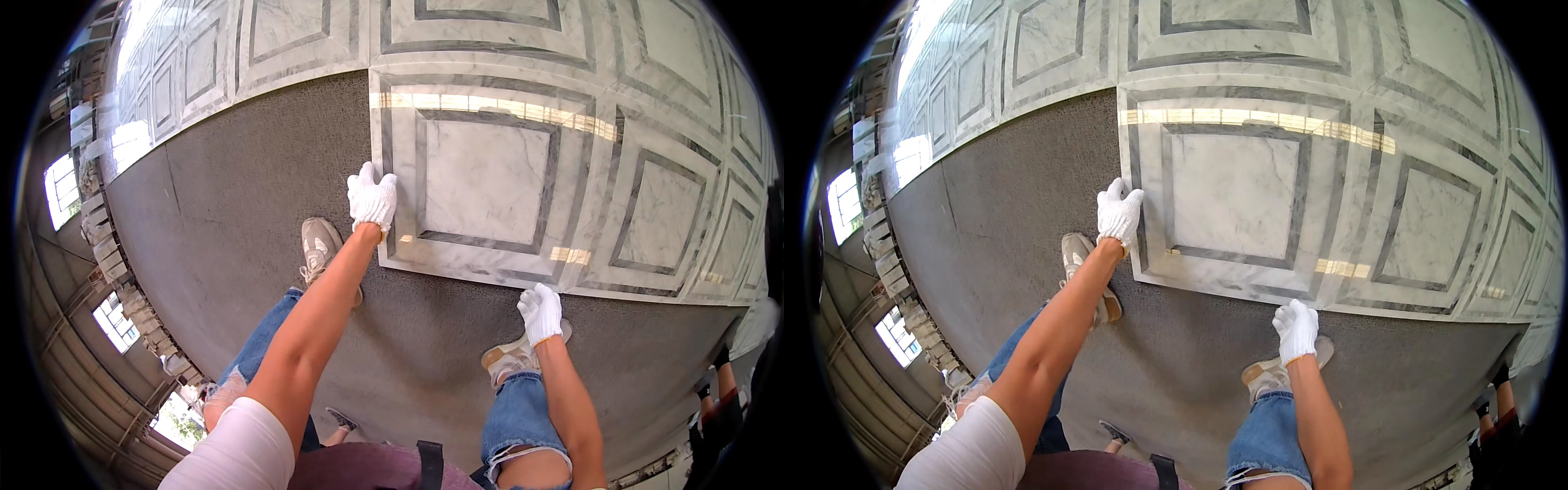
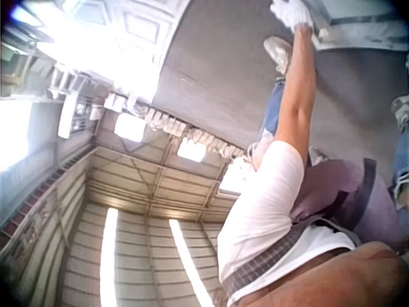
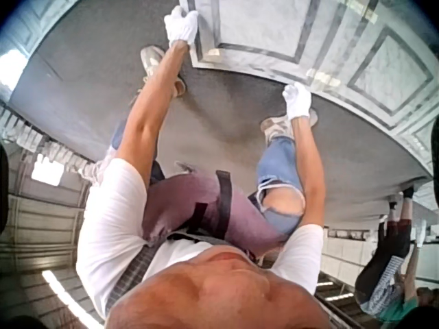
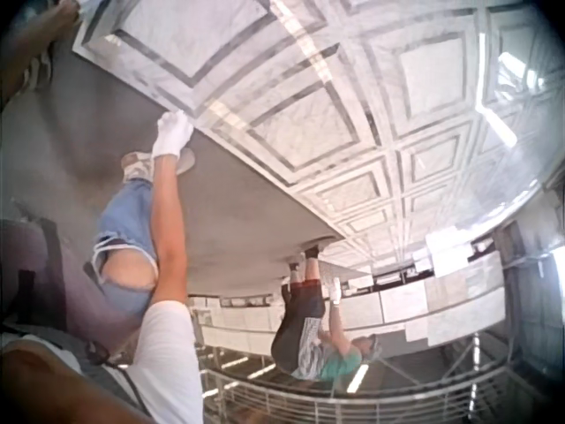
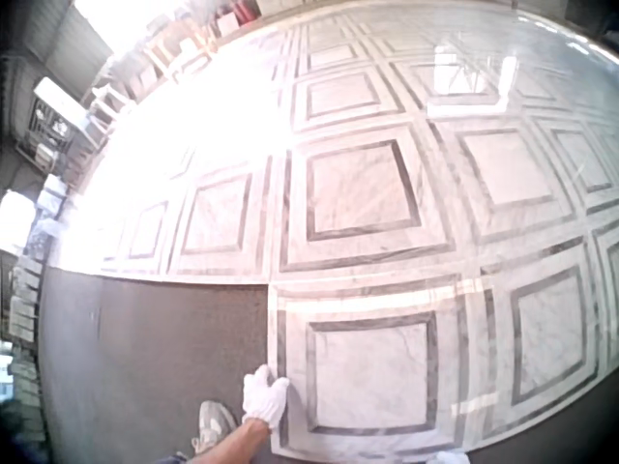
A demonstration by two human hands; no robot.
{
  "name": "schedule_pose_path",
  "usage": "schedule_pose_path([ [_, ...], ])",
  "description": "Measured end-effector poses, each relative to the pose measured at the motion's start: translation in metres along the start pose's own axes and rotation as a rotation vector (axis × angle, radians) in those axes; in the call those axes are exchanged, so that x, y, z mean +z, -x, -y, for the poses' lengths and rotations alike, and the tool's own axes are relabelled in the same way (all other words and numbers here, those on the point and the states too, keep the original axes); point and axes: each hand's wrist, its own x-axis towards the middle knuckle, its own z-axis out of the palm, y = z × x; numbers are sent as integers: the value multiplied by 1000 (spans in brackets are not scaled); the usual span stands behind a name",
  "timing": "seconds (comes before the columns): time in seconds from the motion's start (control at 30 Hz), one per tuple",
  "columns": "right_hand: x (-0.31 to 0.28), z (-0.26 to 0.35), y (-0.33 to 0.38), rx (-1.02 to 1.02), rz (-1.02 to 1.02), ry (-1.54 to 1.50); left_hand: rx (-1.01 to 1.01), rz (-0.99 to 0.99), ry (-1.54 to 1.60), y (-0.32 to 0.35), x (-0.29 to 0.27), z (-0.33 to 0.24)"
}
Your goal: The person picks up square tiles from a stack, walks to an open floor area, and places them one by one to form a pattern. They repeat this process multiple times, carrying tiles from the stack to the floor and aligning them with previously placed tiles.
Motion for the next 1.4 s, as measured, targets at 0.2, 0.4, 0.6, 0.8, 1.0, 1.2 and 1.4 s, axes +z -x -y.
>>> schedule_pose_path([
  [0.2, 3, -2, 1, -13, -81, 28, 3, 52, -49, 8, -9, -12],
  [0.4, 18, 11, 13, 5, -110, 280, 80, 159, -71, -1, -22, -3],
  [0.6, 17, 25, 60, -142, -42, 706, 117, 679, -18, -32, -75, -16],
  [0.8, 68, -3, 172, -166, 241, 455, 145, 859, 1, 24, -164, -68],
  [1.0, 74, 7, 310, -292, 267, 336, 271, 864, -1, 135, -267, -62],
  [1.2, 14, 24, 446, -323, 332, 201, 109, 628, 252, 248, -432, -39],
  [1.4, -133, 40, 544, -307, 239, -56, -25, 560, -300, 352, -603, 139],
])
